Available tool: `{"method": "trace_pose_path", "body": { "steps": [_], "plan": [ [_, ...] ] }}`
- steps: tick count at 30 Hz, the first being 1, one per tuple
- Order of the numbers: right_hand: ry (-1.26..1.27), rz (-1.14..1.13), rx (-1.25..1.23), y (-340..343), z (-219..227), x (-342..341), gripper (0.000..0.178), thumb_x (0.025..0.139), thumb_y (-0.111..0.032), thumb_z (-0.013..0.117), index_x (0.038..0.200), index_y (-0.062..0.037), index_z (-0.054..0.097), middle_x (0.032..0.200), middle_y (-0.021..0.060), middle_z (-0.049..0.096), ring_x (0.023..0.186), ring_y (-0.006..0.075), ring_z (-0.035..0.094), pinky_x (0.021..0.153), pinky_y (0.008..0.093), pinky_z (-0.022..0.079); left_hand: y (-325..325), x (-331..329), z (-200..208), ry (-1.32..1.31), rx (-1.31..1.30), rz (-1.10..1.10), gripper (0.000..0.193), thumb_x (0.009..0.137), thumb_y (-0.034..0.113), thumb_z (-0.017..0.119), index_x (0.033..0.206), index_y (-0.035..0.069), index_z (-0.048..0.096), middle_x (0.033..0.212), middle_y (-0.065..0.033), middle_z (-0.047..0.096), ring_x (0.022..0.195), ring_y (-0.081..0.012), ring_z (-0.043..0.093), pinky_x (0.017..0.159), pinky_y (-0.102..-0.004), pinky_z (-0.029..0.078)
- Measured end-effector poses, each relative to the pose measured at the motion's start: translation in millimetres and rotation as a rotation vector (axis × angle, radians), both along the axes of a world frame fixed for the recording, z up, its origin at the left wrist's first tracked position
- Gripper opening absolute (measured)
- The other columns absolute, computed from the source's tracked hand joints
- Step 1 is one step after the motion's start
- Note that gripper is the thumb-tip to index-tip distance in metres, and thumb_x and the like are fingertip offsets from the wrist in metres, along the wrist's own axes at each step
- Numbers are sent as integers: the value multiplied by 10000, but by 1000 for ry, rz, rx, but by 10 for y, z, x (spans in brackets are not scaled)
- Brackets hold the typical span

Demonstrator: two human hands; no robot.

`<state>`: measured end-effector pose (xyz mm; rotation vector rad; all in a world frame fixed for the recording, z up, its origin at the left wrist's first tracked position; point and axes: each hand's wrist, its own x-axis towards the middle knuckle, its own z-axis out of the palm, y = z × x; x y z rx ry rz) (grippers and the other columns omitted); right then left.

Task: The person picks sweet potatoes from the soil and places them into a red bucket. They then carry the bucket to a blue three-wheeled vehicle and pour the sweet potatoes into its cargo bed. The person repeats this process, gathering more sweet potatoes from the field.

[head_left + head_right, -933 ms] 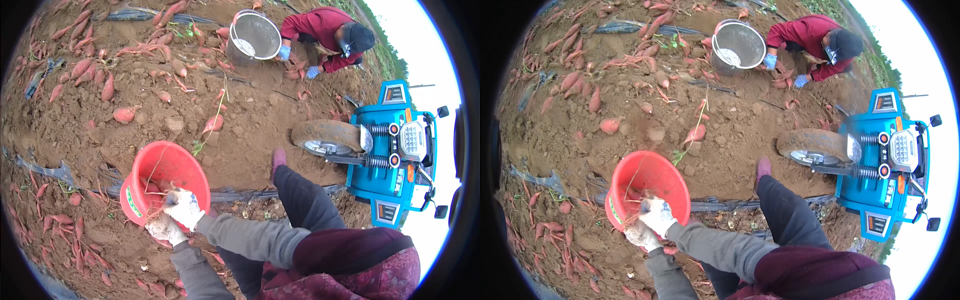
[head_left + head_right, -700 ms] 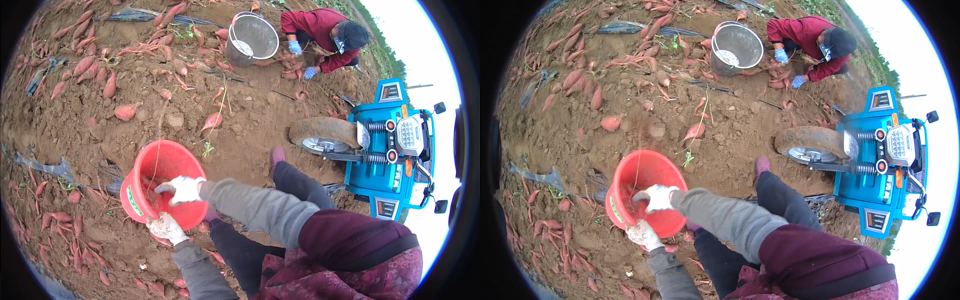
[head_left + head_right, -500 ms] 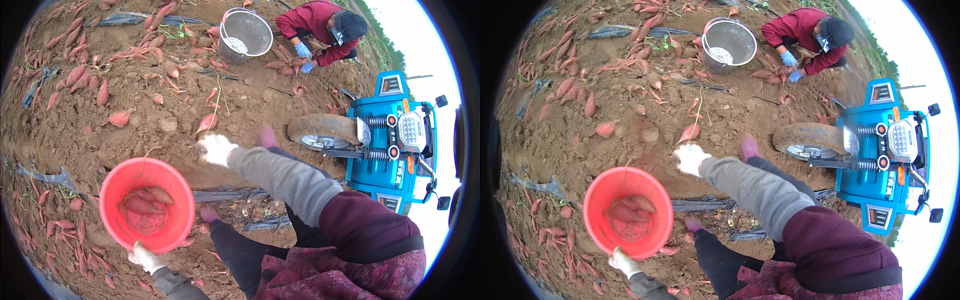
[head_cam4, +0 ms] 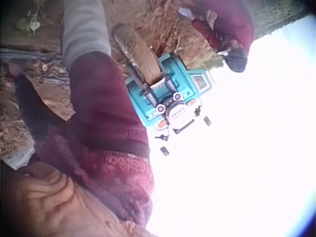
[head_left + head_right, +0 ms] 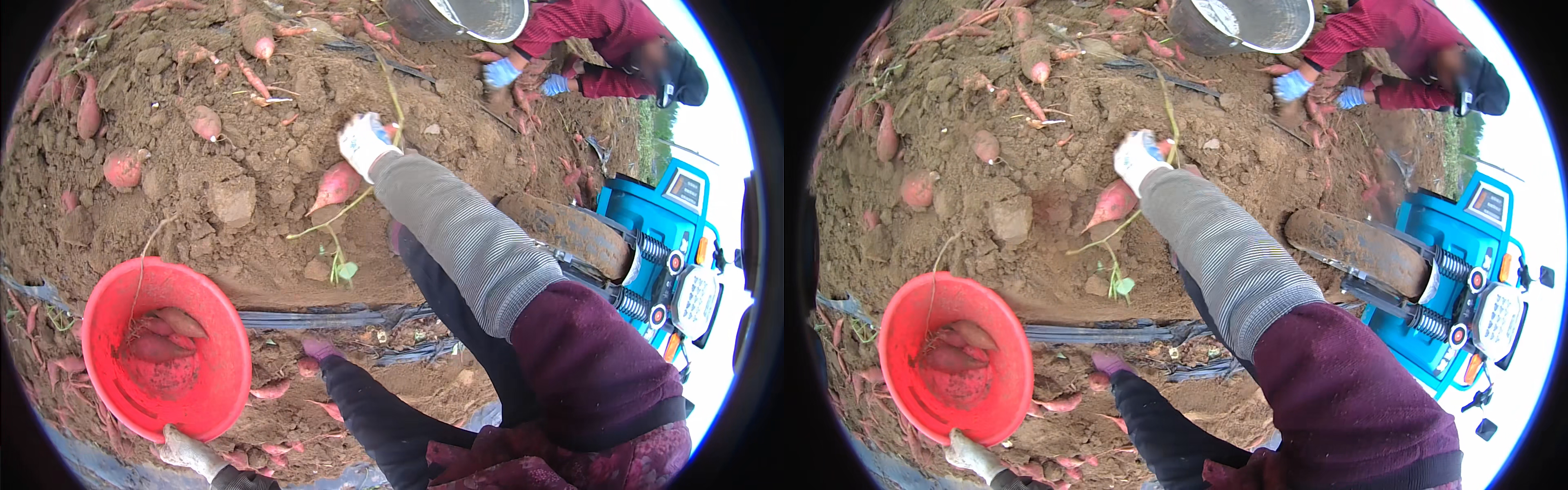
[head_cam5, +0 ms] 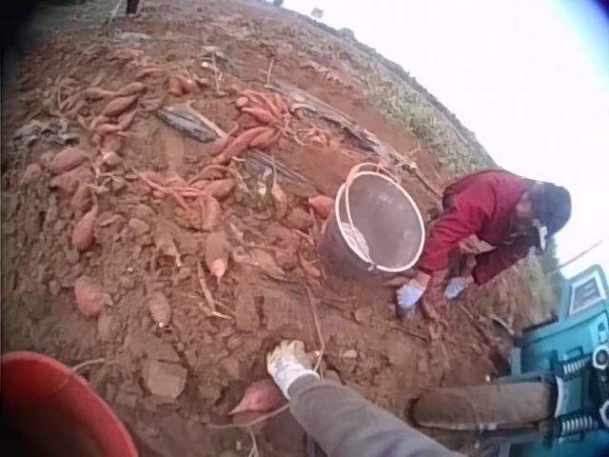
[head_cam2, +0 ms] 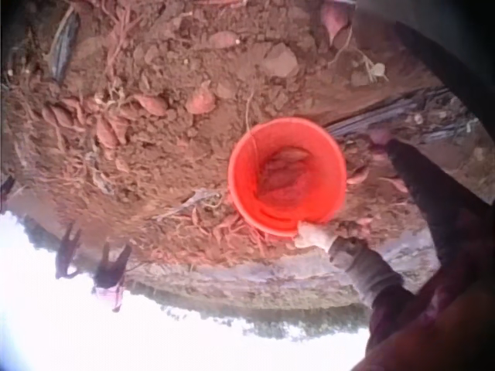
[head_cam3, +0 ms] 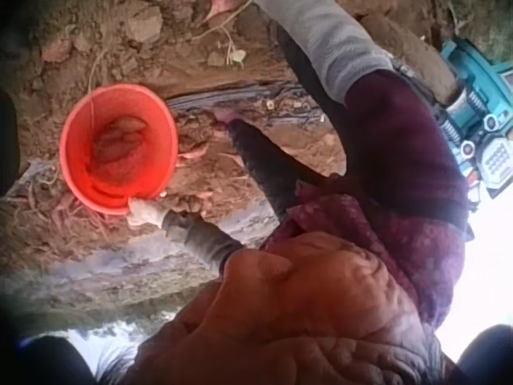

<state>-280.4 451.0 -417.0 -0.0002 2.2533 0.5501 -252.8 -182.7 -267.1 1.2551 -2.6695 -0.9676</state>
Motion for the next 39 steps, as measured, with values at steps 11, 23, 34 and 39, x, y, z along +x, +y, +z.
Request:
{"method": "trace_pose_path", "body": {
  "steps": [11, 23, 34, 39],
  "plan": [
    [167, -231, -791, -441, 723, 376, 582, 793, -164, 687, 1368, -138, 603, 1370, 108, 595, 1078, 319, 689, 878, 465, 583, 293, -350, 191, -215, -237, -67, 381, 873, 140, 609, 1138, -133, 617, 1028, -203, 608, 896, -292, 579, 825, -441, 483],
    [634, -1074, -1029, -1302, 1321, 43, 223, 779, -162, 768, 924, -48, 642, 737, 68, 693, 696, 146, 688, 599, 329, 553, 138, -194, -20, -9, -255, -348, 296, 827, 141, 612, 943, -131, 628, 808, -279, 668, 716, -398, 617, 706, -498, 486],
    [465, -663, -1212, -1566, 1898, -1104, 601, 825, -443, 716, 1278, -57, 631, 1230, 216, 660, 1137, 364, 652, 980, 445, 523, 197, -195, 50, 47, -196, -222, 337, 836, 155, 634, 1025, -121, 673, 967, -322, 684, 882, -460, 650, 807, -549, 493],
    [563, -582, -511, -167, 983, -2211, 806, 797, -508, 735, 1445, -101, 483, 1372, 226, 561, 1301, 373, 539, 1082, 464, 442, 359, -386, 195, -315, -313, -81, 401, 811, 133, 621, 1057, -184, 614, 880, -303, 656, 777, -374, 603, 763, -524, 474]
  ]
}}
